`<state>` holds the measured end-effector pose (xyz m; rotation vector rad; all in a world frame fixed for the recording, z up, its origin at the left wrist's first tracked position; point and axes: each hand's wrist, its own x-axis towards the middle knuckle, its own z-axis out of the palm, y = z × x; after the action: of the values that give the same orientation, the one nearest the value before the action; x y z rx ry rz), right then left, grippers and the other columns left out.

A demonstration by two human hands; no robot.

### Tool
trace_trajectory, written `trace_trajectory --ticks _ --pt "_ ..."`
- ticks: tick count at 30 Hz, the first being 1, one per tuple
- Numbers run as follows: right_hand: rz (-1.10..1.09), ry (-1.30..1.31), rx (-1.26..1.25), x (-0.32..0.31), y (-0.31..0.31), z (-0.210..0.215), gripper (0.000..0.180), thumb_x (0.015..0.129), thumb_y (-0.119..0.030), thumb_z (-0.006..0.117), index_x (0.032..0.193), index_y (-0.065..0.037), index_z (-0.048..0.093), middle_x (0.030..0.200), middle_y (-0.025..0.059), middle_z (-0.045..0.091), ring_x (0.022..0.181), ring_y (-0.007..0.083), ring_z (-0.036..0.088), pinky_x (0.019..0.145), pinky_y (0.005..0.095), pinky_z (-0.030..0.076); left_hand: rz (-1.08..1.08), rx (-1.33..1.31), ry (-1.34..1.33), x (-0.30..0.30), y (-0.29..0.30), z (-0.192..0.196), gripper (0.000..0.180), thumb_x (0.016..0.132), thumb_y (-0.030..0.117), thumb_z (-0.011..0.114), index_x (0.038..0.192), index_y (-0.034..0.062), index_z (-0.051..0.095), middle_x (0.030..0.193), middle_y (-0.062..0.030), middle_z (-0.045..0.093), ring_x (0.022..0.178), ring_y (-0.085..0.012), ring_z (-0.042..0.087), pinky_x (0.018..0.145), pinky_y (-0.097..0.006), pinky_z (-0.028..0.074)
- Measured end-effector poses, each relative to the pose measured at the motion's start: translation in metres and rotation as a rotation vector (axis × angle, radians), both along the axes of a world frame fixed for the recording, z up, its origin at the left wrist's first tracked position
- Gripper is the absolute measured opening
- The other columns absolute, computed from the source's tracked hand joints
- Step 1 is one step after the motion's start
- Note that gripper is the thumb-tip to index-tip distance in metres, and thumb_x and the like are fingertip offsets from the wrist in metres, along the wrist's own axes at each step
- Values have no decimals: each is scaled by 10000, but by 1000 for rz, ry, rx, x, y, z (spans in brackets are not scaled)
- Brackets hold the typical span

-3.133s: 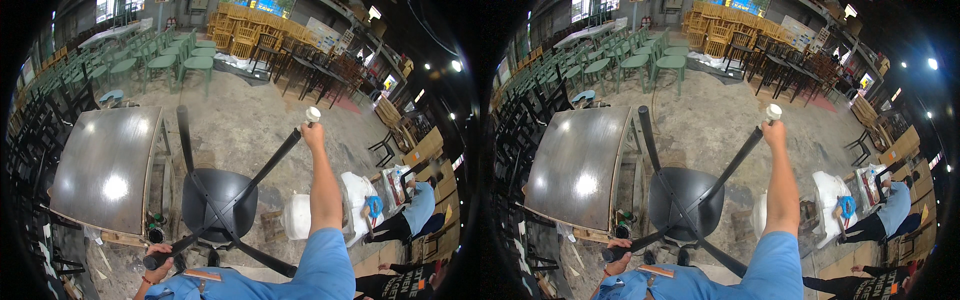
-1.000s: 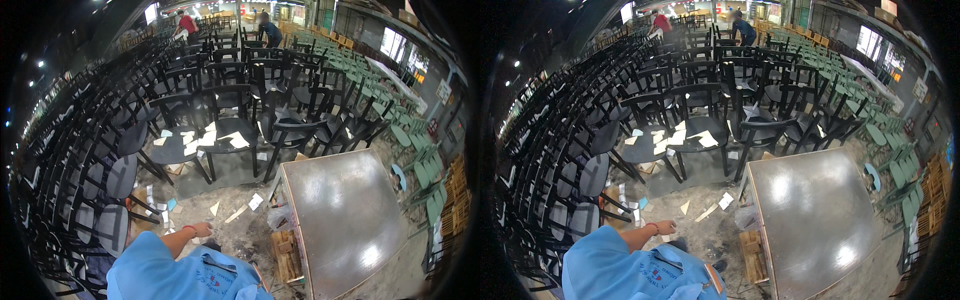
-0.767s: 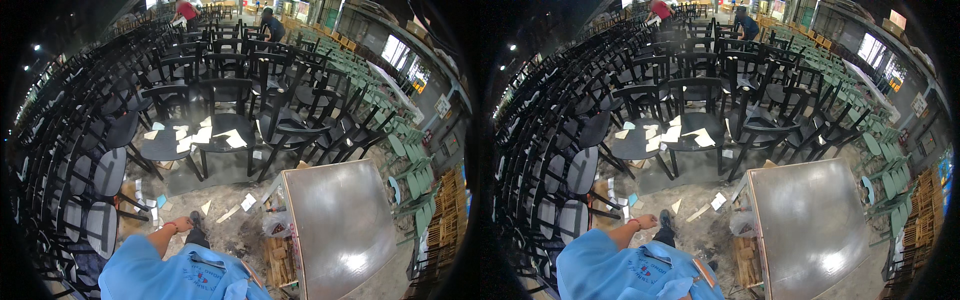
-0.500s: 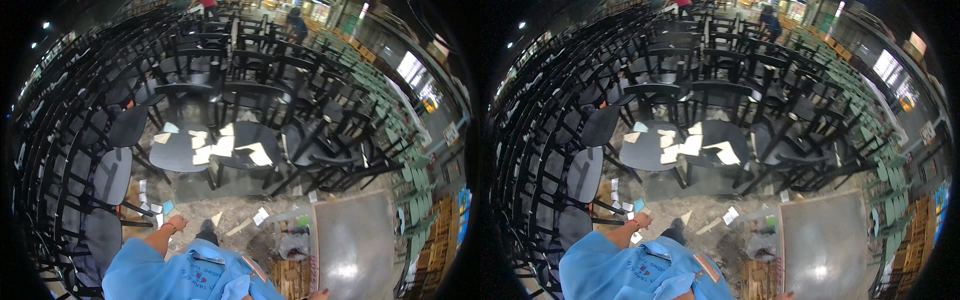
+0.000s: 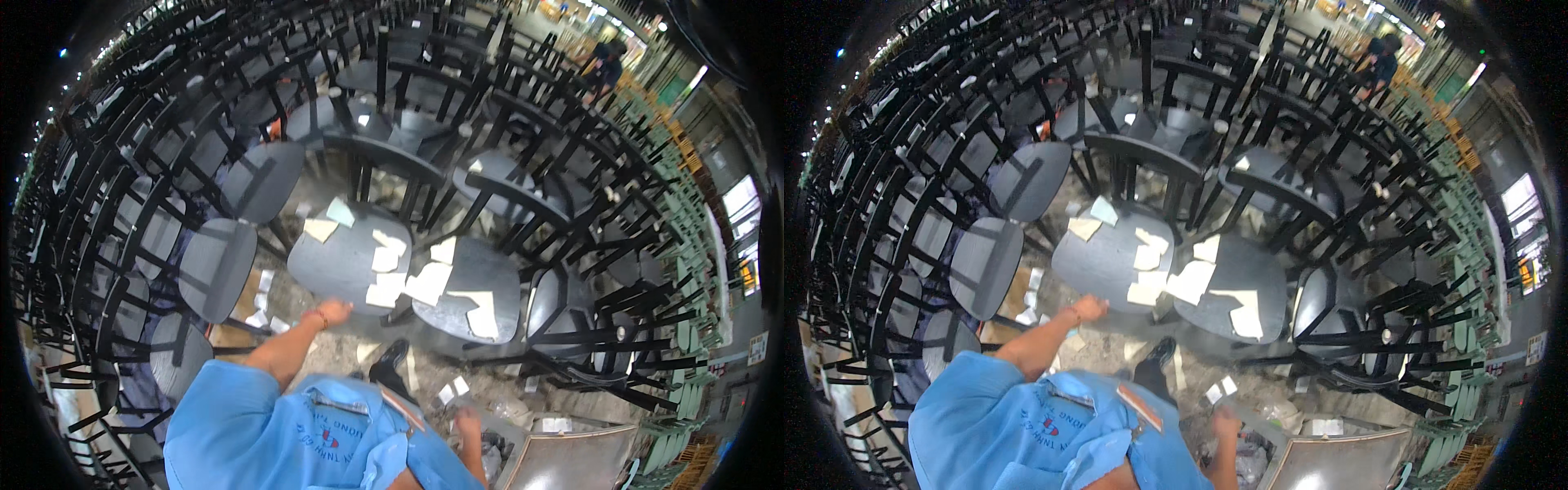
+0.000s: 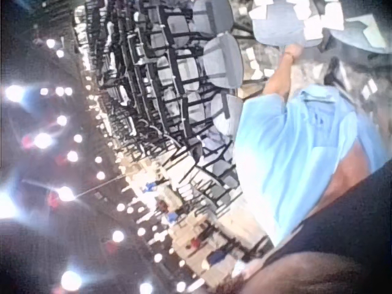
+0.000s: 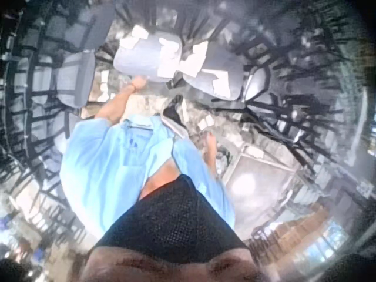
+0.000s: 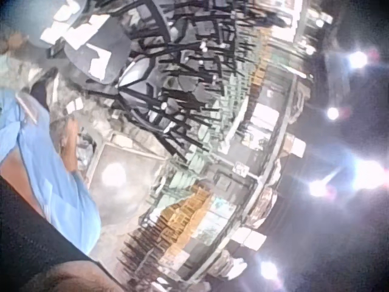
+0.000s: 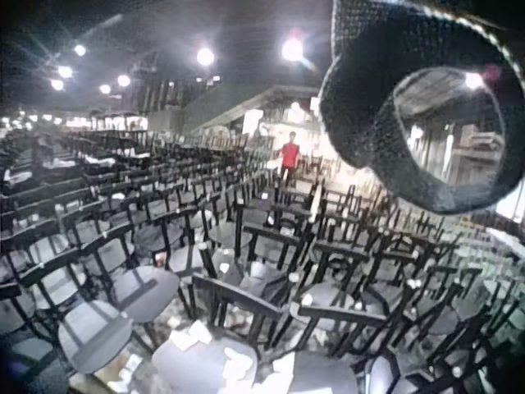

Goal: The person applies glue to the ends of chair legs using a white applicator, then inserts the legs into a chair base. The person repeats this process for multiple chairs, lifting and positioning each chair on a metal table before inserting the legs.

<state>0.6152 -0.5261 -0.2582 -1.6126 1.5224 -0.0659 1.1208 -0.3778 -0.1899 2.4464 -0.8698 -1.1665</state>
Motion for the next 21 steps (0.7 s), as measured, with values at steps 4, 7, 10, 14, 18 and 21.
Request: trace_trajectory --ticks 4,7,10,14,18,21 --pt "-75 28 76 79 -66 -21 747 845 -337 721 1419 20 404 1153 202 622 1027 292 608 866 378 496 238 -60 -72 73 4 -18 757 849 570 610 1348 11 501 1336 -259 528 1244 -398 503 1051 -447 396" --pt "-82 -79 -150 135 -120 -40 983 758 -378 787 1476 43 263 1446 333 336 1350 385 382 1092 457 328 336 -128 -376 155 15 -36 975 723 605 746 1435 40 395 1403 -255 461 1318 -398 423 1089 -449 354" --pt "-121 -28 -329 177 -186 -61 1058 746 -438 792 1514 -13 202 1497 364 200 1382 465 285 1124 488 266 377 52 -440 216 -35 -80 997 713 663 703 1503 216 292 1524 -178 293 1394 -378 288 1084 -575 299" --pt "-187 240 -345 246 -228 -91 1069 732 -602 728 1530 -100 224 1495 382 191 1381 523 239 1107 546 275 525 77 -495 259 -119 -146 922 745 681 643 1513 334 267 1600 -135 151 1458 -395 146 1070 -697 179" --pt "-199 568 -214 300 -218 -104 1055 726 -715 647 1546 -218 208 1581 250 88 1423 490 162 1067 635 290 454 113 -710 248 -158 -187 877 755 663 638 1481 272 339 1588 -177 160 1454 -433 126 1092 -705 99" --pt "1 542 -148 319 -187 -96 1079 712 -691 680 1538 -171 218 1545 326 120 1396 530 194 1070 604 309 305 34 -603 239 -115 -189 787 783 539 688 1435 201 406 1570 -205 192 1452 -424 140 1105 -665 118"
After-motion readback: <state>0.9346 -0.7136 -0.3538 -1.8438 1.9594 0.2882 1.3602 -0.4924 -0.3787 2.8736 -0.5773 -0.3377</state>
